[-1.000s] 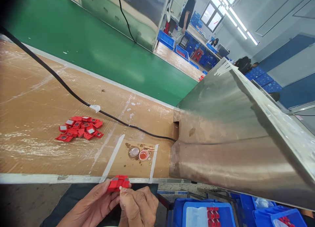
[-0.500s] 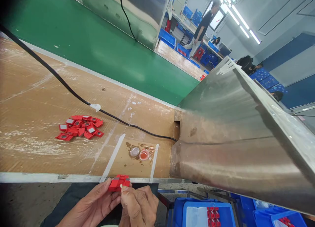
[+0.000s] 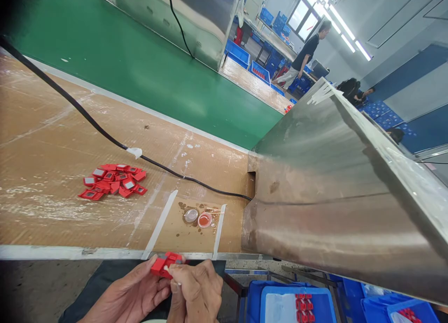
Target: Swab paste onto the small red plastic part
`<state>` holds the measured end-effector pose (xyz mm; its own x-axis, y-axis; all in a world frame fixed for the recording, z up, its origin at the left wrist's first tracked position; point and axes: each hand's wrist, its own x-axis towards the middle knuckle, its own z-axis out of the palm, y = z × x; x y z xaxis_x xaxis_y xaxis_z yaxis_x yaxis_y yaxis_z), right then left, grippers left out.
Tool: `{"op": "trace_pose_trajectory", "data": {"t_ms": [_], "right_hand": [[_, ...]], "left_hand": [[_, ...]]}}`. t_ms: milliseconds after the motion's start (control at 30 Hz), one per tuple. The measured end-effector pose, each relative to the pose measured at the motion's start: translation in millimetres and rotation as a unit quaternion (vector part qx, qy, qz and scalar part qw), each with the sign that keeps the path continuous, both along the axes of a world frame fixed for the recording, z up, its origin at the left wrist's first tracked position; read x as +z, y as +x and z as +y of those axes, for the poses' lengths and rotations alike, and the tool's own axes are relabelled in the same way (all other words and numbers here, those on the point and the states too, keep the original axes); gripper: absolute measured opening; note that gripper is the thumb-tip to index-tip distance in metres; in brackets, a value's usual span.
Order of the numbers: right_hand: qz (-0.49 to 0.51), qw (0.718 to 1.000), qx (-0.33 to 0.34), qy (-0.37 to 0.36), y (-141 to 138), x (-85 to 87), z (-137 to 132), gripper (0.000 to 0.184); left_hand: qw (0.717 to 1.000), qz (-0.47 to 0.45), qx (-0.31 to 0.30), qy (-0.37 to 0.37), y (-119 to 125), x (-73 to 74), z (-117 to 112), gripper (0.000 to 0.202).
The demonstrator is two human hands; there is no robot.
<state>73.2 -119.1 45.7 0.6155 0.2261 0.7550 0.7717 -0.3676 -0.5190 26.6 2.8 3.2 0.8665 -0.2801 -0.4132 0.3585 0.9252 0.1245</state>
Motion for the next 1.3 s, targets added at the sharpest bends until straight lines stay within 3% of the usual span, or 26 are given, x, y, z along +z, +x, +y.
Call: {"op": "trace_pose_trajectory", "data": {"t_ms": [167,300,533,667,833,1000,1100,1300], "right_hand": [[0.005,1.000,-0.030,0.001,-0.2,-0.8,-1.1,0.021],[0.036,0.998,-0.058,-0.010,3.9,3.0,-11.0,0.021],[0.023,0.998,-0.013,-0.058,6.3,4.2,-8.3,0.022],[0.028,0.997,-0.065,-0.039,7.7,3.8,-17.2,0.018],[0.096,0.989,-0.111,-0.008,32.8,2.6,-34.0,0.012],[0.163,0.985,-0.039,0.044,68.5,-2.9,-27.6,0.018],[0.161,0.987,-0.015,0.025,75.1,-7.9,-23.5,0.018],[0.181,0.983,-0.030,0.013,68.9,-23.3,-26.2,0.017]], "left_hand": [[0.998,0.047,0.008,0.045,2.9,24.3,1.4,0.041],[0.997,0.056,-0.006,0.057,2.4,30.5,3.1,0.052],[0.999,0.025,-0.003,0.033,1.1,13.8,1.0,0.041],[1.000,0.027,-0.008,0.003,3.4,2.0,1.7,0.051],[0.998,0.055,0.003,-0.016,4.9,5.9,5.5,0.052],[0.998,0.057,0.035,-0.017,4.0,14.4,13.0,0.044],[0.995,0.076,0.057,-0.017,3.0,8.2,19.0,0.043],[0.991,0.098,0.080,-0.044,3.5,-4.2,26.3,0.037]]}}
